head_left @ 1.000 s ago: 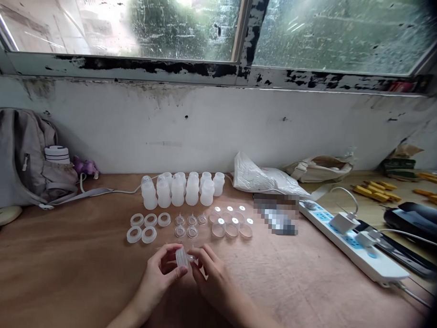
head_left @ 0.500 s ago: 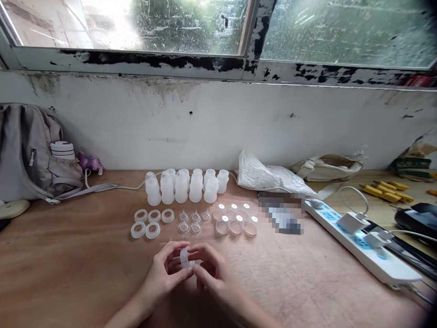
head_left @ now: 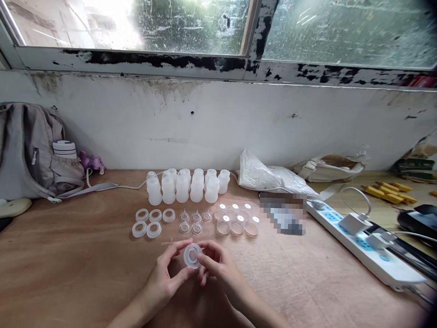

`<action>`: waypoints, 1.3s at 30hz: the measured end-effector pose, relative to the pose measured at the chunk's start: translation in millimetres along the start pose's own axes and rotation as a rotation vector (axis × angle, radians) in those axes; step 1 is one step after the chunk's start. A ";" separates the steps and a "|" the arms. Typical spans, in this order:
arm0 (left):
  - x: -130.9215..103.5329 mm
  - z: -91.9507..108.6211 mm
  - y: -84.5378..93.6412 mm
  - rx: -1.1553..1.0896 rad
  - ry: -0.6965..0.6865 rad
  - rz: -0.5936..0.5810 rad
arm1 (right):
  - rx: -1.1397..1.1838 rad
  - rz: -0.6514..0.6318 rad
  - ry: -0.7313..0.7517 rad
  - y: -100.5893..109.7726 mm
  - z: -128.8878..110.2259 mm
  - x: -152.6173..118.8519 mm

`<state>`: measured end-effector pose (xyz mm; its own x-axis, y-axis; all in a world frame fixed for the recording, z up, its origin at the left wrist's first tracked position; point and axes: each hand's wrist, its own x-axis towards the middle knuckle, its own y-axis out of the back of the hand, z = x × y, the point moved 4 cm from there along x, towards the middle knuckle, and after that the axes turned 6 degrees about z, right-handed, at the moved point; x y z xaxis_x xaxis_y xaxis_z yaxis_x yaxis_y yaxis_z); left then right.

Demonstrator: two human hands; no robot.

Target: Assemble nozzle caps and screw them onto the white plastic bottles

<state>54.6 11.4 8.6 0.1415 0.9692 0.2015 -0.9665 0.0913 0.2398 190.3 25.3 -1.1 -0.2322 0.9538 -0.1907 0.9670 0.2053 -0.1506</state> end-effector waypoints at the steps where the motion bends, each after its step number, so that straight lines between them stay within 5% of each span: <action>1: -0.1 1.8 1.2 0.060 -0.015 0.028 | -0.010 0.015 0.027 0.3 0.8 0.5; 10: -1.6 -1.9 1.3 0.123 0.065 0.017 | -0.344 0.049 0.277 -5.5 -2.1 -9.5; 25: -8.1 1.5 -4.9 0.293 0.028 0.048 | -0.467 0.116 0.330 -12.6 -5.8 -15.4; 39: -3.0 -5.2 -2.1 0.213 0.070 -0.004 | -0.325 0.074 0.321 -5.8 0.6 -6.3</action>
<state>55.0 9.5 2.6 0.1229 0.9832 0.1352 -0.8979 0.0521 0.4370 186.1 17.9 0.3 -0.1670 0.9776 0.1285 0.9743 0.1437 0.1734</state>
